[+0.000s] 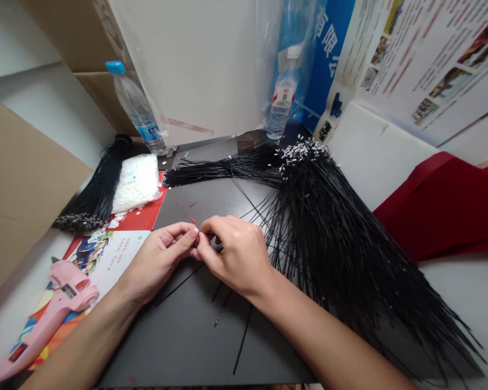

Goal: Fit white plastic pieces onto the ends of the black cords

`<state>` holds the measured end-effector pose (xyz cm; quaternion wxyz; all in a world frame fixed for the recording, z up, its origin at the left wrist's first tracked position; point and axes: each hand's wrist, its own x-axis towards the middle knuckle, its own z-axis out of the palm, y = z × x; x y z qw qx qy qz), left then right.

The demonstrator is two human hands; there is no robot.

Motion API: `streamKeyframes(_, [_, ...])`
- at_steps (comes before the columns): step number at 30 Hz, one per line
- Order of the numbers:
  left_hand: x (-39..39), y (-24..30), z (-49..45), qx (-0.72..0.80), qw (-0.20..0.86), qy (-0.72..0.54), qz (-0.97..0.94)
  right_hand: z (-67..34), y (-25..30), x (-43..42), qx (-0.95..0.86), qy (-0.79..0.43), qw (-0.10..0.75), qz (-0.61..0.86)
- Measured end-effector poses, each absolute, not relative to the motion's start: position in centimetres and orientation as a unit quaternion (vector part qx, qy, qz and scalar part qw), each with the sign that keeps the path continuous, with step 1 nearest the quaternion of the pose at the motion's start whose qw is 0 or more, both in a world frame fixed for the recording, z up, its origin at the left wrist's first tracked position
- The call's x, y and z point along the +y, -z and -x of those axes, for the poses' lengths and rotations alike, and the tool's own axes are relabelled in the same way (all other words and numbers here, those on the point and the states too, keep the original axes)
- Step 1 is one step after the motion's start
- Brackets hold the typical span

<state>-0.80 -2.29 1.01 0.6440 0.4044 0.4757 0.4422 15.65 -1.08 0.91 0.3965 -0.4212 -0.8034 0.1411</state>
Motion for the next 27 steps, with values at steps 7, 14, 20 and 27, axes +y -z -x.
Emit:
streamKeyframes(7, [-2.4,-0.7,0.1,0.489,0.634,-0.464,-0.380,-15.2,-0.5,-1.1,-0.795,-0.125,0.394,0.443])
streamKeyframes(14, [-2.5,-0.3,0.1,0.488,0.630,-0.486,-0.358,-14.8,-0.2,-1.1,-0.796,-0.144,0.379,0.450])
streamKeyframes(20, [-2.3,-1.0,0.2,0.474,0.625,-0.500,-0.368,-15.4,-1.3,-1.0,-0.808,-0.110,0.352,0.459])
streamKeyframes(27, [-1.6,-1.8,1.2,0.507,0.533,-0.542,-0.407,-17.8,-3.5,-0.8,-0.834,0.039,0.279,0.474])
